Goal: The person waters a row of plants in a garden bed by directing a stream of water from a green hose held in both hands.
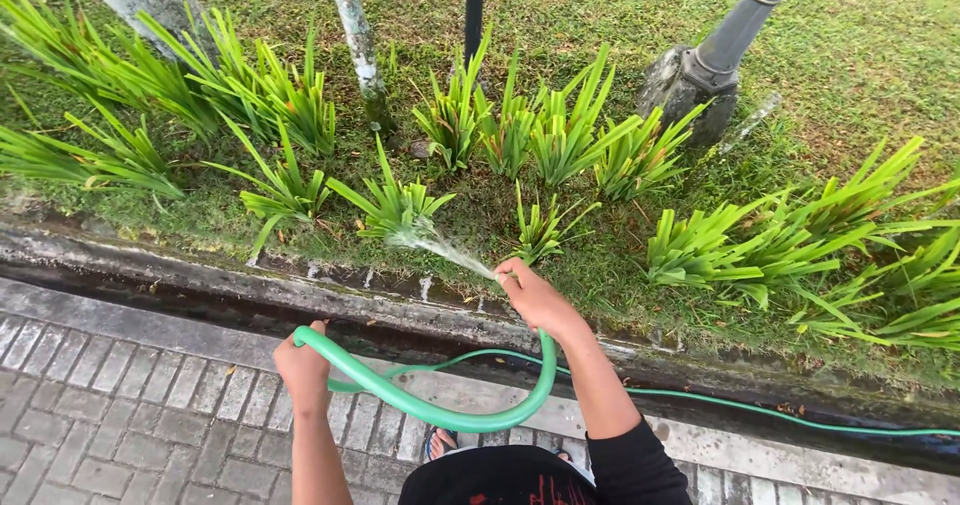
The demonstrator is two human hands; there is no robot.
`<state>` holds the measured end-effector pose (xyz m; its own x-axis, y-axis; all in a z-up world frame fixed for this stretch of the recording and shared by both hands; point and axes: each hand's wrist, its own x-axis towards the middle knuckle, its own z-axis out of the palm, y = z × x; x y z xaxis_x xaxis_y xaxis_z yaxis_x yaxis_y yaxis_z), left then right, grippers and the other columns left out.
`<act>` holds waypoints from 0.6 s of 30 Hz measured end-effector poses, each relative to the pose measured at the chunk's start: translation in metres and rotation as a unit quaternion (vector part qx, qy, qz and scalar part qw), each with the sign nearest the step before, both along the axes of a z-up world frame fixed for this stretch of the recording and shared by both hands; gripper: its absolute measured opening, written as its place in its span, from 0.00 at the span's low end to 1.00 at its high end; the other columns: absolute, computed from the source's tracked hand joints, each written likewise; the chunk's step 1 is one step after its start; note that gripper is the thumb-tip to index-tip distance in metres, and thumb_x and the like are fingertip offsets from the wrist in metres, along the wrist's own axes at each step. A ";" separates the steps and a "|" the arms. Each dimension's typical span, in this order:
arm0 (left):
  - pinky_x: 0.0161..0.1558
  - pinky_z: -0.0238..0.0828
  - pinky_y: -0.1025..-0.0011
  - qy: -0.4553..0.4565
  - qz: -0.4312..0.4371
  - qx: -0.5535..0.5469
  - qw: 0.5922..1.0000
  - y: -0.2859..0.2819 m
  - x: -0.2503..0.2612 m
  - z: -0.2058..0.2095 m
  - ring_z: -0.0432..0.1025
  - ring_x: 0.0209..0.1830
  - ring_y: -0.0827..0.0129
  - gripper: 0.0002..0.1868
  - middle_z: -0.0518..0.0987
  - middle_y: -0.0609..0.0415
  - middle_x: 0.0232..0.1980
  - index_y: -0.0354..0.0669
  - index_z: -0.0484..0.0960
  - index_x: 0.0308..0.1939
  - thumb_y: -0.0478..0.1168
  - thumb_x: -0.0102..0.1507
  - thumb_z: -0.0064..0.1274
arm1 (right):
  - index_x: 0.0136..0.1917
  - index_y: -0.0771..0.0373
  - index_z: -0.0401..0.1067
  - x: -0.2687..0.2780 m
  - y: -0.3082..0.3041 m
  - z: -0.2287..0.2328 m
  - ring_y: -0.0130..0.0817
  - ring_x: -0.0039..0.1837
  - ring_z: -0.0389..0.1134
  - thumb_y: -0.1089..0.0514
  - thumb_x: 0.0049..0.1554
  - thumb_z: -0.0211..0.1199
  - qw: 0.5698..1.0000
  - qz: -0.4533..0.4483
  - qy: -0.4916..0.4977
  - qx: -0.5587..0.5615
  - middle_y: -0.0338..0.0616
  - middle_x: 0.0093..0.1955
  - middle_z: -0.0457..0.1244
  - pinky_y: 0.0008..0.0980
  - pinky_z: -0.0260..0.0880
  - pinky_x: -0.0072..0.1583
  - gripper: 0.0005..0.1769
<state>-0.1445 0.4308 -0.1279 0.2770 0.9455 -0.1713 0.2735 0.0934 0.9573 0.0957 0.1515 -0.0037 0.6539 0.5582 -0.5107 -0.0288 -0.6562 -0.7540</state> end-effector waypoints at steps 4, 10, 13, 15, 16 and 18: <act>0.25 0.52 0.68 -0.011 0.012 -0.008 1.000 0.001 -0.005 0.001 0.56 0.24 0.79 0.20 0.65 0.62 0.21 0.35 0.71 0.20 0.40 0.64 0.57 | 0.65 0.51 0.62 -0.006 0.014 0.016 0.27 0.26 0.48 0.48 0.68 0.45 0.999 0.021 0.017 0.042 0.34 0.28 0.49 0.35 0.50 0.30 0.15; 0.24 0.52 0.69 -0.046 0.005 -0.009 0.999 0.011 -0.019 -0.028 0.58 0.23 0.80 0.20 0.67 0.61 0.21 0.36 0.70 0.20 0.39 0.63 0.58 | 0.65 0.49 0.61 -0.011 0.027 0.030 0.26 0.25 0.49 0.49 0.67 0.44 0.998 0.043 0.013 0.033 0.34 0.27 0.50 0.33 0.50 0.29 0.15; 0.23 0.53 0.69 -0.042 0.004 -0.020 0.999 0.009 -0.018 -0.020 0.58 0.22 0.79 0.20 0.67 0.61 0.20 0.36 0.70 0.19 0.39 0.63 0.58 | 0.65 0.50 0.61 -0.009 0.029 0.026 0.27 0.25 0.49 0.49 0.67 0.44 0.998 0.042 0.019 0.052 0.33 0.28 0.50 0.33 0.50 0.29 0.15; 0.23 0.53 0.69 -0.034 0.005 -0.025 0.999 0.008 -0.018 -0.016 0.59 0.21 0.79 0.20 0.68 0.60 0.20 0.37 0.71 0.19 0.39 0.64 0.58 | 0.65 0.51 0.62 -0.007 0.030 0.024 0.26 0.26 0.49 0.49 0.68 0.45 0.996 0.040 0.022 0.076 0.33 0.29 0.50 0.33 0.50 0.29 0.15; 0.23 0.53 0.69 -0.031 0.004 -0.022 0.999 0.008 -0.019 -0.016 0.59 0.21 0.79 0.20 0.68 0.60 0.20 0.37 0.71 0.19 0.40 0.64 0.58 | 0.65 0.51 0.62 -0.007 0.031 0.025 0.25 0.26 0.49 0.49 0.68 0.45 0.997 0.030 0.009 0.077 0.33 0.29 0.50 0.32 0.50 0.29 0.15; 0.23 0.54 0.70 -0.028 0.003 -0.020 0.999 0.007 -0.020 -0.016 0.59 0.21 0.79 0.20 0.68 0.60 0.20 0.38 0.72 0.19 0.40 0.64 0.58 | 0.65 0.51 0.62 -0.007 0.033 0.029 0.23 0.26 0.50 0.48 0.68 0.44 0.997 0.021 -0.003 0.078 0.32 0.29 0.50 0.30 0.50 0.29 0.15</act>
<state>-0.1647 0.4376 -0.1444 0.2825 0.9397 -0.1930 0.2180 0.1330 0.9668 0.0886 0.1841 0.0250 0.6313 0.6575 -0.4112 0.0014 -0.5312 -0.8472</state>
